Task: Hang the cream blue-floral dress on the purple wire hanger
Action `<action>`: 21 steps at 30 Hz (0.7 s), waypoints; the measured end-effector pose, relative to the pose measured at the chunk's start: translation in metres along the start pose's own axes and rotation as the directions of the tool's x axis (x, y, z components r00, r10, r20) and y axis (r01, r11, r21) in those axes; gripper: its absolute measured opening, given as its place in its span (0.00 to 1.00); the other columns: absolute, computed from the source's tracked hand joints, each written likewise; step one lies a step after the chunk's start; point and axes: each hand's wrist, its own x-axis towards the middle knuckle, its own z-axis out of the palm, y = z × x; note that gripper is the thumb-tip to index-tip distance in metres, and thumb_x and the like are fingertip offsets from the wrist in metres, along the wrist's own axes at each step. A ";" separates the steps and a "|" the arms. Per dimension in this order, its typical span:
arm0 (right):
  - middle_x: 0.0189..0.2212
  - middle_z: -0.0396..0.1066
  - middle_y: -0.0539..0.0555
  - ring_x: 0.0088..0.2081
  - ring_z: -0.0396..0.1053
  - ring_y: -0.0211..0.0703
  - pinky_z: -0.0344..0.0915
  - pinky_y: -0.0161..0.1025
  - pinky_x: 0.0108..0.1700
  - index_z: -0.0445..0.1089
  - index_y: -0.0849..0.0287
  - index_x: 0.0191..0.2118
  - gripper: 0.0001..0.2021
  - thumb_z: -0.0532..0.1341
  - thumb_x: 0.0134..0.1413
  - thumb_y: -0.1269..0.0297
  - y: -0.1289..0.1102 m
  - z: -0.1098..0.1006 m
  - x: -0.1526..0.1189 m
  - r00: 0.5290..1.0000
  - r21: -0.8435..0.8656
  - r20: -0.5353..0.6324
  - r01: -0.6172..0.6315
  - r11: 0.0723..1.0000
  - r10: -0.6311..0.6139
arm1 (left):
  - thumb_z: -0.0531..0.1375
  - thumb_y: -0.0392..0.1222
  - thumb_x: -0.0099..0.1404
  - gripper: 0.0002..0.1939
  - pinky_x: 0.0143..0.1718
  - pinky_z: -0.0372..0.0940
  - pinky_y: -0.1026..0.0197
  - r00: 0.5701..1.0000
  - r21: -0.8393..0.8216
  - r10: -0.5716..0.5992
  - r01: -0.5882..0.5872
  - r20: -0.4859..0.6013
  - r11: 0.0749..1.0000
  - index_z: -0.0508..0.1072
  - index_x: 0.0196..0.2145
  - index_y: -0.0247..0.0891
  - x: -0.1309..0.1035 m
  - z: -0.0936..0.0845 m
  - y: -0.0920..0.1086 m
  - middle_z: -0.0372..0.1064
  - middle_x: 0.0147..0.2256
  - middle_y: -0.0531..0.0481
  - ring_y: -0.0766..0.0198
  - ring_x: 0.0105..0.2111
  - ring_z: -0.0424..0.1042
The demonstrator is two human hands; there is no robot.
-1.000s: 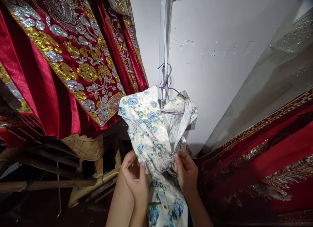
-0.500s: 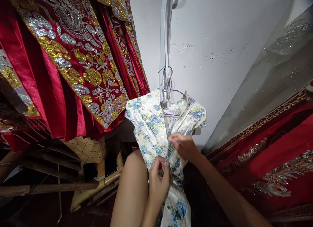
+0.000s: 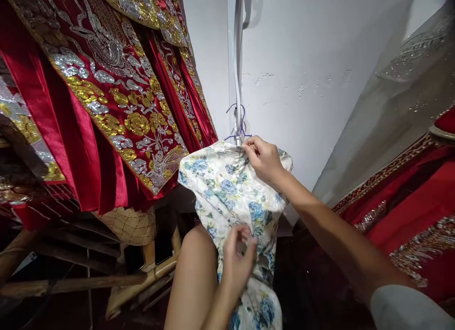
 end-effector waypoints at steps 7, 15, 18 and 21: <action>0.18 0.55 0.42 0.19 0.53 0.34 0.52 0.33 0.27 0.68 0.57 0.38 0.05 0.57 0.66 0.65 -0.009 -0.007 -0.016 0.999 0.041 -0.037 -0.002 0.999 0.004 | 0.55 0.41 0.73 0.15 0.37 0.63 0.61 0.845 0.325 0.534 -0.495 -0.038 0.806 0.71 0.55 0.40 0.154 -0.044 0.093 0.74 0.36 0.49 0.65 0.30 0.69; 0.21 0.70 0.49 0.21 0.63 0.37 0.55 0.35 0.27 0.69 0.59 0.37 0.07 0.56 0.66 0.66 0.001 0.005 -0.034 0.998 -0.044 0.043 0.041 0.998 -0.039 | 0.57 0.38 0.70 0.07 0.33 0.59 0.62 0.783 0.407 0.620 -0.579 0.037 0.706 0.73 0.34 0.36 0.203 -0.027 0.120 0.71 0.29 0.51 0.64 0.29 0.69; 0.23 0.72 0.52 0.21 0.65 0.38 0.54 0.35 0.26 0.70 0.60 0.38 0.10 0.53 0.68 0.67 0.005 0.017 -0.058 0.945 -0.017 0.318 0.082 0.996 -0.073 | 0.57 0.38 0.71 0.08 0.33 0.59 0.63 0.795 0.302 0.589 -0.530 -0.149 0.792 0.71 0.33 0.36 0.216 -0.040 0.126 0.69 0.28 0.52 0.66 0.29 0.66; 0.22 0.70 0.50 0.20 0.62 0.38 0.52 0.35 0.26 0.71 0.60 0.38 0.11 0.53 0.68 0.66 0.002 0.021 -0.087 0.843 0.063 0.536 0.015 0.998 -0.047 | 0.55 0.35 0.72 0.09 0.33 0.59 0.66 0.810 0.155 0.464 -0.439 -0.359 0.885 0.69 0.32 0.35 0.233 -0.079 0.121 0.66 0.29 0.53 0.69 0.30 0.64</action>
